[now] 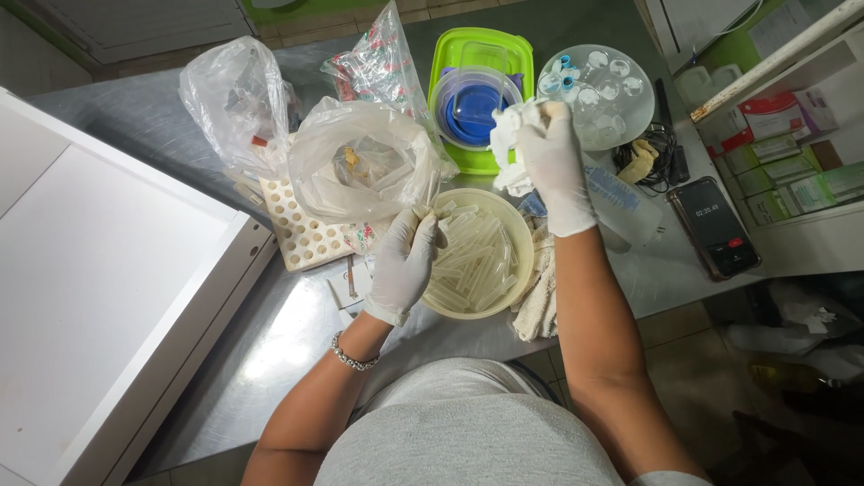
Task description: The person wipes the exterior of multiple test tubes with a white cloth while wearing gloves. They handle the tubes one by one, wiping them and placing them into a yellow bowl on the countertop.
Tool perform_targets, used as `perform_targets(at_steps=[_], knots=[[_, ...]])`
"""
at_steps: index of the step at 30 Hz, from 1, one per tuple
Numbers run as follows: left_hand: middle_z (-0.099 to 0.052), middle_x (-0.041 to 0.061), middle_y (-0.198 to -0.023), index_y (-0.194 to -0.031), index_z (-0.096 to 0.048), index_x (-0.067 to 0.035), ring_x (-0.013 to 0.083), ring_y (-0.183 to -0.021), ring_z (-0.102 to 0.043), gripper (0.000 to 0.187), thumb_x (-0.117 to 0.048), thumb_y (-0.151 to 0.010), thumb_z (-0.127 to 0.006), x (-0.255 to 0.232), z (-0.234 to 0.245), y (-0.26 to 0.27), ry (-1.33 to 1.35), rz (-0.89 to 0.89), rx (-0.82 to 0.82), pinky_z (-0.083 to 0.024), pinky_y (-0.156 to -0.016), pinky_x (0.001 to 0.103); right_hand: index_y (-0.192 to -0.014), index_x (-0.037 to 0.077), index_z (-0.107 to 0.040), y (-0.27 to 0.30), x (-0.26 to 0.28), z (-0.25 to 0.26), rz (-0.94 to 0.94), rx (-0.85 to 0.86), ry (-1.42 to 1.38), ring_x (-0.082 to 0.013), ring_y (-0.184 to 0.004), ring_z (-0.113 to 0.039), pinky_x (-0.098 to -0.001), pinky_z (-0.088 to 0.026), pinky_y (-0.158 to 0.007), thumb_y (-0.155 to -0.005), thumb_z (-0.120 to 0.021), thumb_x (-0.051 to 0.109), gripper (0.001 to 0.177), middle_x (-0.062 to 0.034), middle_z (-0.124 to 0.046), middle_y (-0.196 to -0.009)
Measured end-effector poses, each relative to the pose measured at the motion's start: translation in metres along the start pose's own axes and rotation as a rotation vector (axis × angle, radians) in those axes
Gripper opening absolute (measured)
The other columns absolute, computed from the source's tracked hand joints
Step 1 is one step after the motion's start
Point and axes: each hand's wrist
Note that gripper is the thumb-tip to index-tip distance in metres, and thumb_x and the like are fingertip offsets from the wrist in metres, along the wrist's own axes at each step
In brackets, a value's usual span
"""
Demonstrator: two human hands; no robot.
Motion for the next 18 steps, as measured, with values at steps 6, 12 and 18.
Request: perform_targets(at_steps=[6,12,18], knots=[[-0.073,0.013,-0.077,-0.11,-0.073,-0.013,0.0295,-0.071,-0.072,0.016,-0.018,-0.102,-0.061,-0.041,-0.035,-0.007,-0.315,-0.332,-0.004,-0.058,-0.068,0.038,-0.118,0.013,-0.056,0.11,0.069,0.022,-0.071,0.217,-0.528,-0.0286,-0.109,-0.068,-0.0495,-0.056,-0.1,-0.09,-0.047,0.018,0.03,-0.0164,-0.067,-0.112],[-0.067,0.013,-0.077,-0.102,-0.066,-0.012,0.0375,-0.072,-0.069,0.018,-0.011,-0.084,-0.069,-0.02,-0.052,-0.002,-0.657,-0.67,0.047,-0.056,-0.069,0.046,-0.114,0.0,-0.061,0.117,-0.006,0.003,0.377,-0.008,-0.238,-0.0403,-0.118,-0.063,-0.0502,-0.053,-0.092,-0.109,-0.056,0.02,0.022,-0.0297,-0.065,-0.111],[-0.063,0.011,-0.066,-0.09,-0.063,-0.017,0.038,-0.07,-0.069,0.004,-0.019,-0.094,-0.063,-0.057,-0.045,0.007,-0.601,-0.507,0.149,-0.055,-0.065,0.044,-0.121,0.0,-0.063,0.1,-0.059,-0.009,0.283,-0.116,-0.3,-0.0379,-0.118,-0.064,-0.0515,-0.051,-0.097,-0.112,-0.05,0.026,0.03,-0.0285,-0.067,-0.114]])
Point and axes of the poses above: each hand's wrist, its own y-axis away from the middle knuckle, its own z-axis out of the back of the hand, x = y × z
